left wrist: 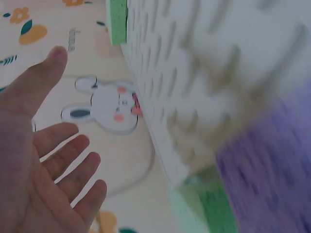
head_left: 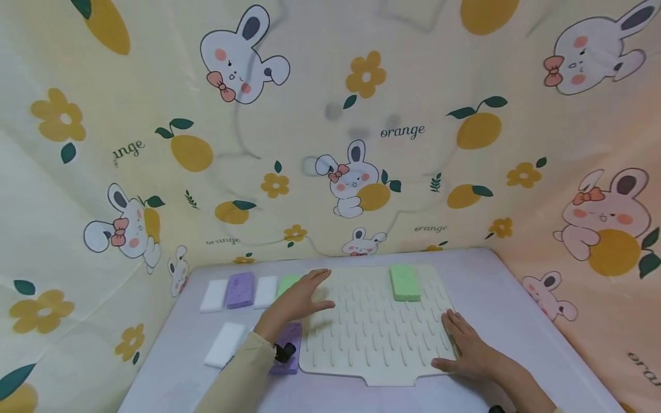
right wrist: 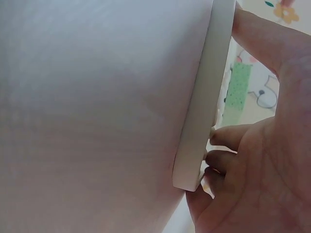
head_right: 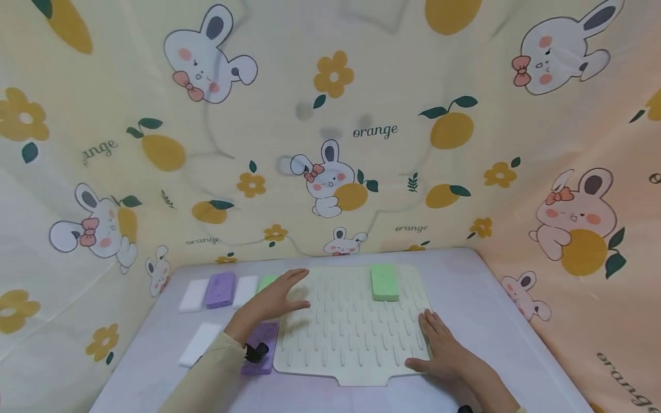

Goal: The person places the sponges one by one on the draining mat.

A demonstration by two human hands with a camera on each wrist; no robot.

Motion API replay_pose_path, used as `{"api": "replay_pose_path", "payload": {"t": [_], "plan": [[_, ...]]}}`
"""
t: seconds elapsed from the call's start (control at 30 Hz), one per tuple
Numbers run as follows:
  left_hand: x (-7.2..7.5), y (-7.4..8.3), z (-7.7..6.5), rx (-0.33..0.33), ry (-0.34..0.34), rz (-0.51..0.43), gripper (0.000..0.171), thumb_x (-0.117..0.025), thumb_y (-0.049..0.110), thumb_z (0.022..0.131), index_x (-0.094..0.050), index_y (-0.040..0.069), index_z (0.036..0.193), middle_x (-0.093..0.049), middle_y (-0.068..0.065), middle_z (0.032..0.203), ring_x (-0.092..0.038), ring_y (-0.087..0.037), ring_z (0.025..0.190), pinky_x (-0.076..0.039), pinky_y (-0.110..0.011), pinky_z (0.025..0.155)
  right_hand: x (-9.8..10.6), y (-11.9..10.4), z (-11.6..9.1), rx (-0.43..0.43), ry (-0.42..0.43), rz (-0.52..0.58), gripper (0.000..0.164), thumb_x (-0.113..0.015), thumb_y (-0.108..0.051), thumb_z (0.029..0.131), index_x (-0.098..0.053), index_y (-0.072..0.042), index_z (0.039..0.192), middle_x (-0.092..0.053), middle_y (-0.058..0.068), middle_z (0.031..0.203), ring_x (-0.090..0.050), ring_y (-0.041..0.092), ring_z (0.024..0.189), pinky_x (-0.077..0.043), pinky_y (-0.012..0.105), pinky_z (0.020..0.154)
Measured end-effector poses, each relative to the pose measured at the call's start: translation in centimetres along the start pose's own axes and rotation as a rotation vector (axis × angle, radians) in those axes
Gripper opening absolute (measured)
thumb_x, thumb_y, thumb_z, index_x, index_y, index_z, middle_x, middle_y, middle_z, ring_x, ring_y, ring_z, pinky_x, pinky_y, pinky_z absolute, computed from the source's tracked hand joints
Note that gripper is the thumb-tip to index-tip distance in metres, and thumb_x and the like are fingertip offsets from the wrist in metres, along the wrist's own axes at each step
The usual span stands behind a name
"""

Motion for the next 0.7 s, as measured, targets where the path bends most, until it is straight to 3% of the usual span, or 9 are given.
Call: {"api": "replay_pose_path", "payload": {"t": [0.17, 0.43, 0.7], "plan": [[1.4, -1.9, -2.6, 0.029, 0.010, -0.043, 0.087, -0.079, 0.043, 0.099, -0.037, 0.011, 0.168, -0.035, -0.011, 0.173, -0.036, -0.037, 0.157, -0.038, -0.058, 0.125, 0.2, -0.3, -0.1, 0.051, 0.045, -0.008, 0.121, -0.086, -0.056, 0.084, -0.026, 0.016, 0.161, -0.018, 0.040, 0.169, -0.015, 0.063, 0.154, -0.024, 0.080, 0.119], [2.6, -5.7, -5.9, 0.073, 0.043, -0.061, 0.084, -0.081, 0.036, 0.098, -0.041, 0.005, 0.165, -0.038, -0.016, 0.170, -0.036, -0.041, 0.156, -0.036, -0.061, 0.125, 0.1, -0.4, -0.2, 0.053, 0.053, -0.021, 0.121, -0.086, -0.057, 0.084, -0.027, 0.016, 0.161, -0.019, 0.039, 0.169, -0.016, 0.062, 0.154, -0.025, 0.081, 0.119], [3.1, -9.4, -9.4, 0.164, 0.033, -0.094, 0.087, -0.079, 0.044, 0.098, -0.039, 0.010, 0.167, -0.034, -0.016, 0.172, -0.031, -0.044, 0.158, -0.034, -0.065, 0.125, 0.0, -0.3, 0.0, 0.027, 0.021, -0.026, 0.122, -0.085, -0.058, 0.084, -0.025, 0.014, 0.163, -0.017, 0.039, 0.170, -0.014, 0.061, 0.155, -0.026, 0.081, 0.118]]}}
Point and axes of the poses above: each hand's wrist, its own z-axis towards the middle knuckle, its own x-axis out of the back of the hand, y = z × x, the point moved 7 cm from there along z, towards the middle knuckle
